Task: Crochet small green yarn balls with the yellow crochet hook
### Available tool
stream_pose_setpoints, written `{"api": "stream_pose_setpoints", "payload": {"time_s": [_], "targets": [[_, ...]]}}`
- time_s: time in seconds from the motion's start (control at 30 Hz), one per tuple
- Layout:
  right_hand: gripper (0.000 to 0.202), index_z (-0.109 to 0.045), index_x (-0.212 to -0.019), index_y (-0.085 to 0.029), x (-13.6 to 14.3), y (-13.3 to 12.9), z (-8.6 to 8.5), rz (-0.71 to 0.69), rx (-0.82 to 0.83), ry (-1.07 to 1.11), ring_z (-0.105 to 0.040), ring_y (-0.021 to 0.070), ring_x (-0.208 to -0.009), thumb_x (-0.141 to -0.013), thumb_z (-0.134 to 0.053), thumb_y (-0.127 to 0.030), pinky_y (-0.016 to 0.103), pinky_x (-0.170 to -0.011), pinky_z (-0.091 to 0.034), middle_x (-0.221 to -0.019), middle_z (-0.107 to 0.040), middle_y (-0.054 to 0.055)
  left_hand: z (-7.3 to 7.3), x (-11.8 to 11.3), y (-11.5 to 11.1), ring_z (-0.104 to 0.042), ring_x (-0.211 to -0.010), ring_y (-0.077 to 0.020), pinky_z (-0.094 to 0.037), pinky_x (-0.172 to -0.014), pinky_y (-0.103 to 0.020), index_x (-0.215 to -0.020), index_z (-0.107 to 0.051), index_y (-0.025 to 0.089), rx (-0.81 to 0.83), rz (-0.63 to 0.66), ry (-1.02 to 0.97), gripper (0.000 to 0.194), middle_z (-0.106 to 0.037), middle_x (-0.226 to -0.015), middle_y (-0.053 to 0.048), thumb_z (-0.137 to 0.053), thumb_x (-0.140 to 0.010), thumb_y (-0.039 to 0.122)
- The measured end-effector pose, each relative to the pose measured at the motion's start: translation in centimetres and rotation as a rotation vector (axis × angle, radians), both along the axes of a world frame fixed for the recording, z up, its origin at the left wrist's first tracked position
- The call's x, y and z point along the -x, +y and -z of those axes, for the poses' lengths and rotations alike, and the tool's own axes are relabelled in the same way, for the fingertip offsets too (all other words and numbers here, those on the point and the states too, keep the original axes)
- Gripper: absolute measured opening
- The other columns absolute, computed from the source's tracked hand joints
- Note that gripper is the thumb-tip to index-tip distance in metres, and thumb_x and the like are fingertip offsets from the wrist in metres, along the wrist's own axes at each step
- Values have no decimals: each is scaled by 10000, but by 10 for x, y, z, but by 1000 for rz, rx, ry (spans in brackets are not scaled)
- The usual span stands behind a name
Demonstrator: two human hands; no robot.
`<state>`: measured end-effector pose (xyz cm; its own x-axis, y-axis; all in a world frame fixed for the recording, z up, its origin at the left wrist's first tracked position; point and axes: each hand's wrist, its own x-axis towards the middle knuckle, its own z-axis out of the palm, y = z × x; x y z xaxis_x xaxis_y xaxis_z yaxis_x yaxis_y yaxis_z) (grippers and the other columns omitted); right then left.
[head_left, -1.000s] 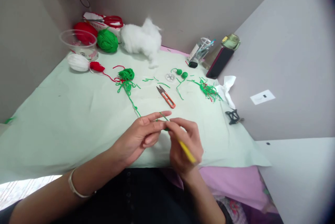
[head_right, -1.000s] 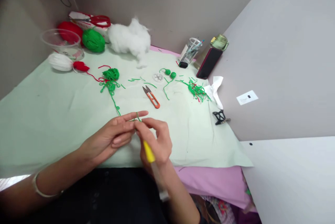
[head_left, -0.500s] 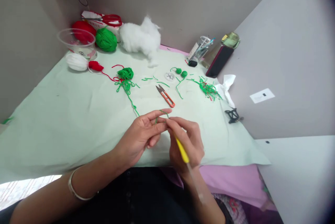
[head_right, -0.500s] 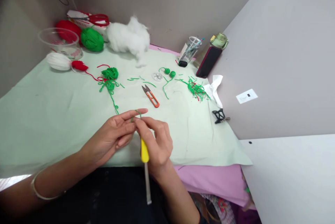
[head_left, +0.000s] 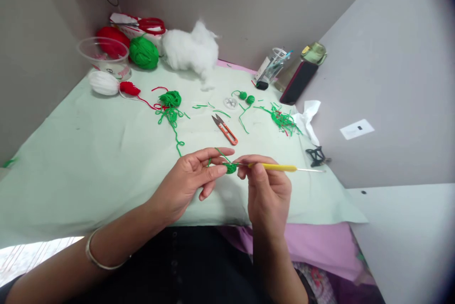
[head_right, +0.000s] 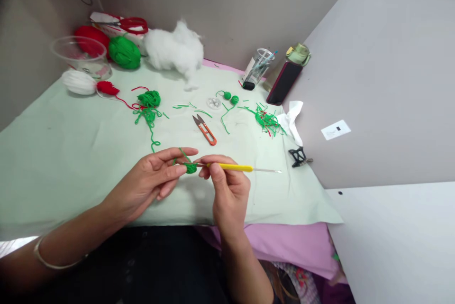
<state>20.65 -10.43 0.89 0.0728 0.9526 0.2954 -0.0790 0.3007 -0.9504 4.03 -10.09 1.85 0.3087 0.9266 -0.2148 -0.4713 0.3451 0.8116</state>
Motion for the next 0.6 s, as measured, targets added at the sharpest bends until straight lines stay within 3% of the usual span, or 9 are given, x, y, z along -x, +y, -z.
{"api": "stream_pose_setpoints", "payload": {"time_s": [0.17, 0.33, 0.5, 0.6], "targets": [[205, -752, -959, -225, -3, 3, -2, -39, -4, 26, -665, 132, -721, -1039, -585, -313, 293, -689, -552, -899, -779, 31, 1, 4, 1, -432, -453, 26, -312, -428, -165, -1108, -824, 281, -16, -2, 26, 231, -603, -917, 30, -808, -878, 285], [212, -735, -1003, -235, -1, -5, -8, 39, -118, -219, -687, 138, -739, -1055, -530, -232, 305, -704, -573, -929, -778, 23, 0, 7, -1, -452, -470, 8, -340, -436, -178, -1133, -815, 296, -61, -42, 156, 250, -603, -936, 29, -785, -887, 267], [274, -694, -1162, -249, 2, -15, -3, 117, -424, -563, -725, 184, -875, -1015, -515, -101, 341, -747, -595, -1006, -772, 50, -3, 3, -5, -462, -482, -15, -368, -445, -185, -1184, -789, 266, -90, -116, 293, 314, -615, -909, 21, -796, -870, 269], [319, -688, -1224, -259, 6, -15, 10, 188, -597, -723, -721, 209, -915, -978, -579, -87, 355, -742, -601, -1038, -764, 75, -5, -2, -6, -446, -478, -17, -334, -426, -181, -1236, -765, 256, -59, -122, 244, 416, -626, -897, 18, -838, -828, 287]]}}
